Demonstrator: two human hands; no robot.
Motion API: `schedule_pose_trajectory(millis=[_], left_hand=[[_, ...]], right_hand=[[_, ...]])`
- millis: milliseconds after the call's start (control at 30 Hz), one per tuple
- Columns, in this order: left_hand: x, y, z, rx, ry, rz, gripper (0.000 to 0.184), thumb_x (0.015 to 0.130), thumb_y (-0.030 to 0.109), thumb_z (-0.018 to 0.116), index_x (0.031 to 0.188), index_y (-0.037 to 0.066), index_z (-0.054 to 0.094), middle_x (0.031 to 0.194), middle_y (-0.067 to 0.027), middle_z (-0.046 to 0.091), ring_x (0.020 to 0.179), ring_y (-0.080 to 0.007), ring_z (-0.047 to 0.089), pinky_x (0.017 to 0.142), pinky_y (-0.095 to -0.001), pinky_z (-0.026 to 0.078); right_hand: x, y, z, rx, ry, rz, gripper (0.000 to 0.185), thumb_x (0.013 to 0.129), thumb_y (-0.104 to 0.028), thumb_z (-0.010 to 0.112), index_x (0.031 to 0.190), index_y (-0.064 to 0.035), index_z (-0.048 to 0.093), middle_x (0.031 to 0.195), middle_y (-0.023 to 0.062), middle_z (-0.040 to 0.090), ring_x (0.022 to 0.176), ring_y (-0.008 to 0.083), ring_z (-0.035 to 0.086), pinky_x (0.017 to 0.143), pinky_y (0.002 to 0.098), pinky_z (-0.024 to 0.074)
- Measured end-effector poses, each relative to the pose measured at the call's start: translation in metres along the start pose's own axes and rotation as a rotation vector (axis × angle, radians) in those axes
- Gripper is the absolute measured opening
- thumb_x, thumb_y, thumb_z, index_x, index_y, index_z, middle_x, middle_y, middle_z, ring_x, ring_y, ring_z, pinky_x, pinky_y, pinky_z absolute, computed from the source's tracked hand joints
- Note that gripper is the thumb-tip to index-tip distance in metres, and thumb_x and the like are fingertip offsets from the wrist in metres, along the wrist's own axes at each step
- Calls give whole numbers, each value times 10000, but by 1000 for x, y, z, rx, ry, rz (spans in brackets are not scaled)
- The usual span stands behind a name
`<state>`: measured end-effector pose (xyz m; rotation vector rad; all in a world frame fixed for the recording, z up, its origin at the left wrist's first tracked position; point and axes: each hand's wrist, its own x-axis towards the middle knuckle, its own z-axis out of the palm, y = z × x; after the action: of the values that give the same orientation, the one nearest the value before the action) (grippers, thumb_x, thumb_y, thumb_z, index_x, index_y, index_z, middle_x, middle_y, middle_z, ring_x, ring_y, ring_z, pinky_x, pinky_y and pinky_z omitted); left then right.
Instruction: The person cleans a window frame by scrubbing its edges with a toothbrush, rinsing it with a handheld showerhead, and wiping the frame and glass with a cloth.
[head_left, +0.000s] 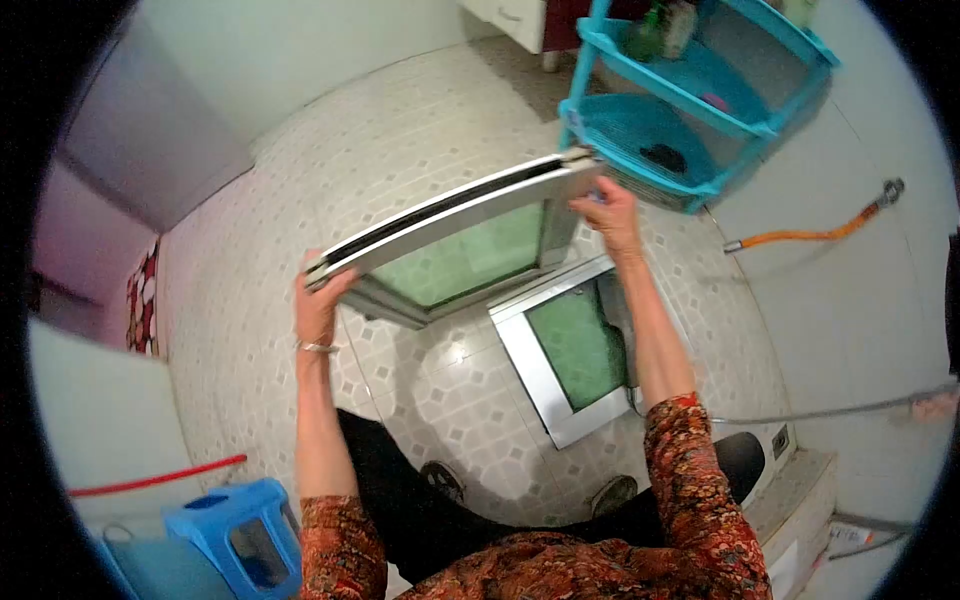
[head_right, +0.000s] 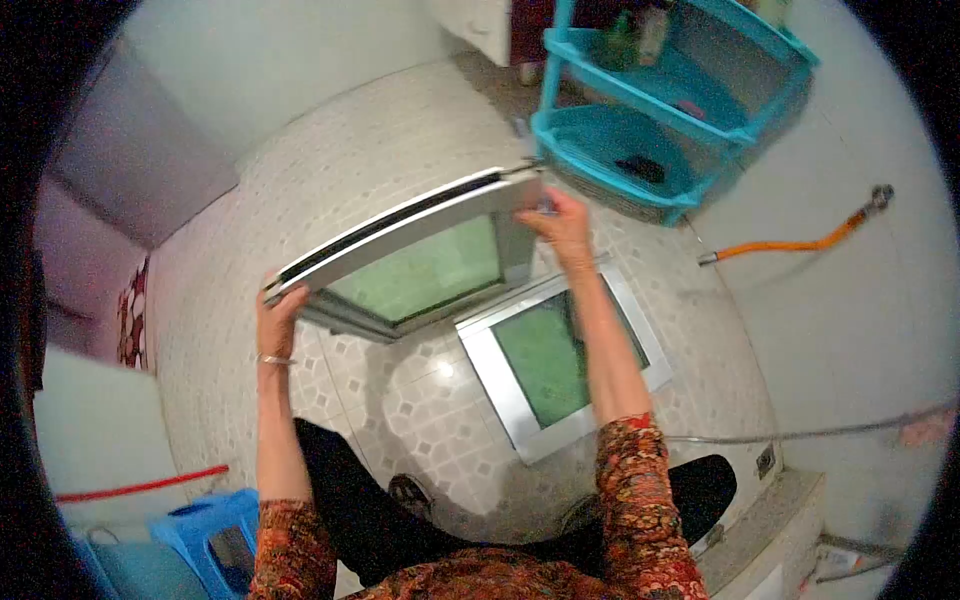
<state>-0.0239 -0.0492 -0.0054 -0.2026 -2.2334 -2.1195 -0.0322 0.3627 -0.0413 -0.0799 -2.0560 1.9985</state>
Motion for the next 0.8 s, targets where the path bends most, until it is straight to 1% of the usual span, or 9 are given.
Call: schedule_pose_trajectory(millis=[33, 167, 300, 333, 467, 600, 700, 767, 800], left_hand=[[-2, -9, -11, -63, 12, 10, 216, 762, 105, 695, 944, 64, 587, 805, 34, 581, 742, -76, 534, 717, -240, 430], [-8, -63, -88, -435, 103, -28, 468, 789, 231, 717, 1185, 62, 534, 1147, -39, 581, 1099, -185, 522, 988, -349, 405], [-8, -65, -119, -587, -17, -50, 772, 653, 507, 743, 1203, 11, 524, 1208, -97, 564, 1138, -240, 502, 1014, -399, 383], [-11, -67, -121, -621, 137, -77, 855, 596, 564, 734, 1195, -11, 528, 1222, -120, 558, 1140, -262, 505, 995, -424, 397], [-14, -57, -120, -796, 305, -84, 730, 692, 527, 718, 1165, -3, 551, 1198, -138, 573, 1101, -287, 537, 922, -458, 449], [-13, -52, -116, -684, 413, -70, 483, 800, 371, 678, 1115, 20, 576, 1153, -146, 585, 1056, -268, 554, 894, -412, 464], [-11, -50, -142, -152, 533, -49, 536, 786, 383, 693, 1140, 6, 552, 1197, -151, 554, 1084, -266, 532, 924, -410, 443], [-16, -16, -115, 543, 801, 435, 646, 753, 430, 713, 1186, -5, 514, 1233, -147, 526, 1116, -280, 506, 953, -410, 415], [-20, 21, -78, 578, 571, 586, 692, 730, 433, 730, 1217, 3, 491, 1248, -148, 515, 1131, -290, 497, 967, -413, 403]], right_hand=[[-4, -10, 15, 6, 37, -97, 296, 714, -58, 717, 1003, -80, 658, 699, -68, 568, 538, 6, 395, 465, 160, 294], [-27, -52, 57, 55, 19, -239, 250, 674, -61, 740, 915, -34, 680, 765, -22, 648, 686, 58, 570, 628, 216, 459], [-55, -78, 91, -24, 59, -308, 282, 659, -70, 742, 921, -18, 653, 833, 74, 669, 727, 150, 641, 652, 275, 498], [-61, -81, 98, -66, 104, -361, 291, 659, -76, 742, 927, -20, 644, 848, 89, 665, 730, 174, 648, 649, 289, 503], [-78, -90, 121, -114, 150, -473, 338, 686, -120, 700, 966, -10, 546, 908, 136, 613, 728, 286, 637, 597, 365, 502], [-80, -89, 127, -184, 129, -495, 338, 685, -117, 713, 949, -13, 529, 885, 128, 598, 676, 265, 631, 567, 356, 498], [-76, -85, 130, -227, 134, -490, 386, 663, -127, 752, 963, -16, 537, 887, 109, 613, 640, 226, 634, 531, 309, 495], [-76, -88, 131, -224, 120, -491, 371, 668, -136, 746, 943, -19, 525, 876, 111, 604, 629, 230, 628, 509, 309, 486], [-79, -92, 129, -250, 119, -516, 358, 679, -140, 734, 937, -12, 522, 877, 116, 599, 647, 231, 631, 499, 303, 482]])
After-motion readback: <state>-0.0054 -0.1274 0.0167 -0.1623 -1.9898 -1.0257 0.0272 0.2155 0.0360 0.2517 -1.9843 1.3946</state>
